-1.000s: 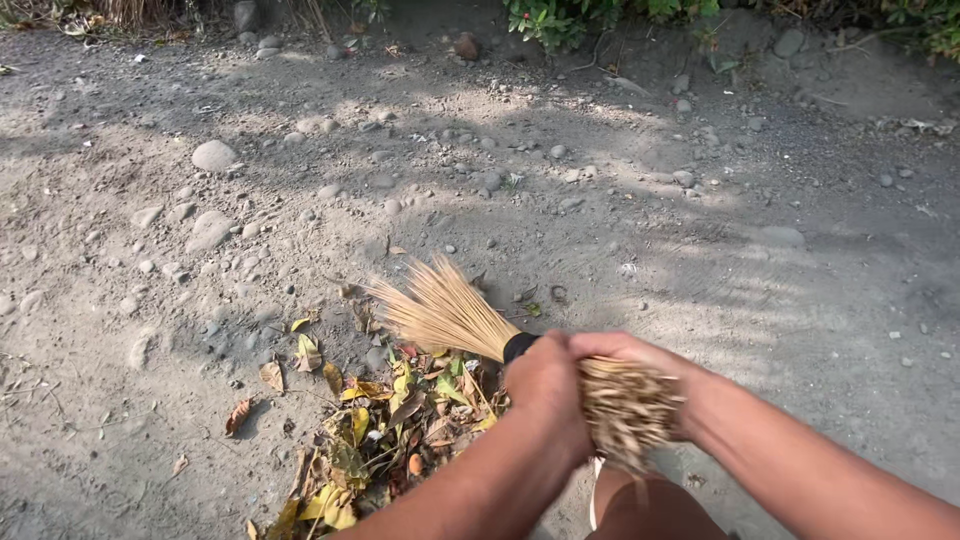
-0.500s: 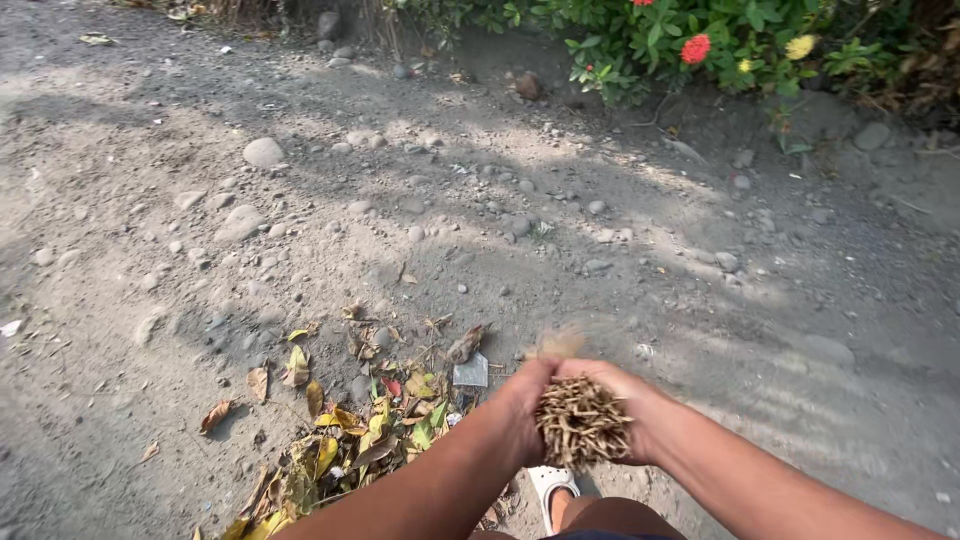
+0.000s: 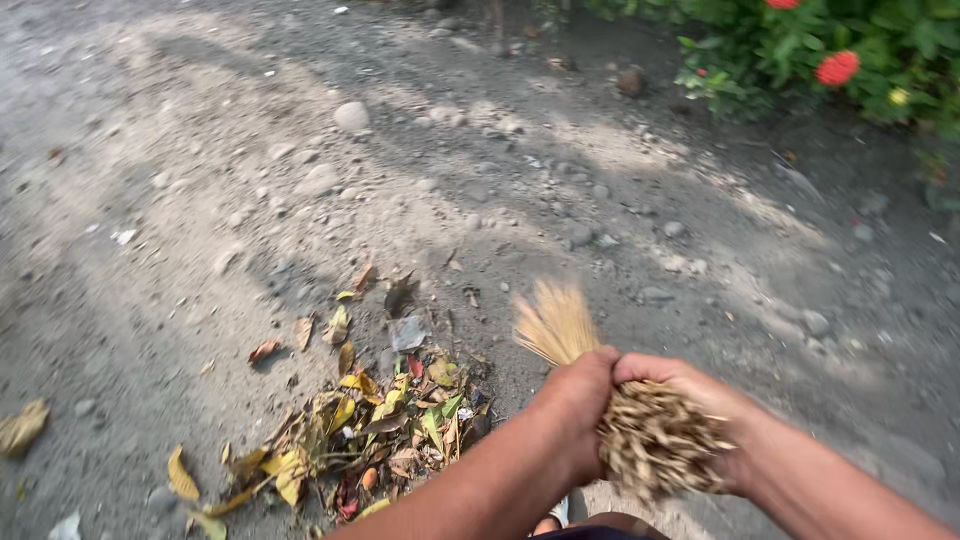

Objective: The person sweeps yellow leaves and debris on a dirt path using a stick broom held with both hands, gathering the items into a pile.

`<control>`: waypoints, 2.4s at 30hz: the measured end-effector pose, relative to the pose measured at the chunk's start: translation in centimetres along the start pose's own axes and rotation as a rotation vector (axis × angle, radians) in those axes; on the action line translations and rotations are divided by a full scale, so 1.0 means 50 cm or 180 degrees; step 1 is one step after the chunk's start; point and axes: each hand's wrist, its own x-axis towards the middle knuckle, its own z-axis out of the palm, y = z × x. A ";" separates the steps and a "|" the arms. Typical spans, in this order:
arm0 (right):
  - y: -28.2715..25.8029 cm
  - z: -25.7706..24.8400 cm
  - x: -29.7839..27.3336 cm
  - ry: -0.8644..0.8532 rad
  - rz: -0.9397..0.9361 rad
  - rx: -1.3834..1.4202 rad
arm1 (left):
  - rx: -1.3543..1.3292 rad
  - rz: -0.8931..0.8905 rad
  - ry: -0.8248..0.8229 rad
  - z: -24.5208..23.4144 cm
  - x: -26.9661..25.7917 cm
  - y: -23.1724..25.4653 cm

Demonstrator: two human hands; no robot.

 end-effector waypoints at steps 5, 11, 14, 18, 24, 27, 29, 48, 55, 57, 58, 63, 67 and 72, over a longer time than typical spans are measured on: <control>-0.021 0.051 0.132 0.0193 0.0143 -0.0153 | 0.0116 -0.0243 0.0494 -0.062 0.052 0.074; -0.079 0.090 0.178 -0.0817 0.0276 -0.0717 | -0.0490 0.0909 0.0780 -0.066 0.019 0.119; -0.074 0.117 0.139 -0.0827 0.0312 -0.0583 | -0.0325 0.1748 0.1339 -0.053 -0.050 0.107; -0.056 0.142 0.128 -0.0971 0.0750 -0.0595 | 0.0405 0.2184 0.2006 -0.061 -0.125 0.077; 0.006 0.134 0.166 -0.1195 0.1230 -0.1563 | -0.1195 0.1933 0.1712 -0.091 -0.176 -0.047; 0.042 0.117 0.171 -0.1258 0.1651 -0.2015 | -0.1689 0.2205 0.1823 -0.087 -0.189 -0.122; 0.075 0.096 0.168 -0.1549 0.1946 -0.1926 | -0.1845 0.2324 0.1815 -0.078 -0.186 -0.180; -0.101 0.098 0.128 -0.1191 0.2506 -0.3314 | -0.2487 0.1667 0.0296 0.005 0.048 -0.103; -0.196 0.128 0.251 -0.0914 0.1334 -0.3839 | -0.2170 0.2351 0.0311 -0.006 0.120 0.017; -0.199 0.135 0.260 -0.1120 0.1338 -0.3846 | -0.2170 0.2395 0.0161 -0.008 0.117 0.024; -0.199 0.138 0.263 -0.1238 0.1347 -0.3859 | -0.2180 0.2428 0.0097 -0.009 0.116 0.025; -0.226 0.133 0.243 -0.1103 0.0909 -0.4086 | -0.2109 0.2666 0.0315 0.016 0.091 0.031; -0.294 0.137 0.241 -0.1222 0.1206 -0.3854 | -0.2466 0.3278 0.0854 0.093 0.079 0.072; -0.321 0.143 0.218 -0.1147 0.2134 -0.3472 | -0.3155 0.2293 0.1302 0.167 0.037 0.090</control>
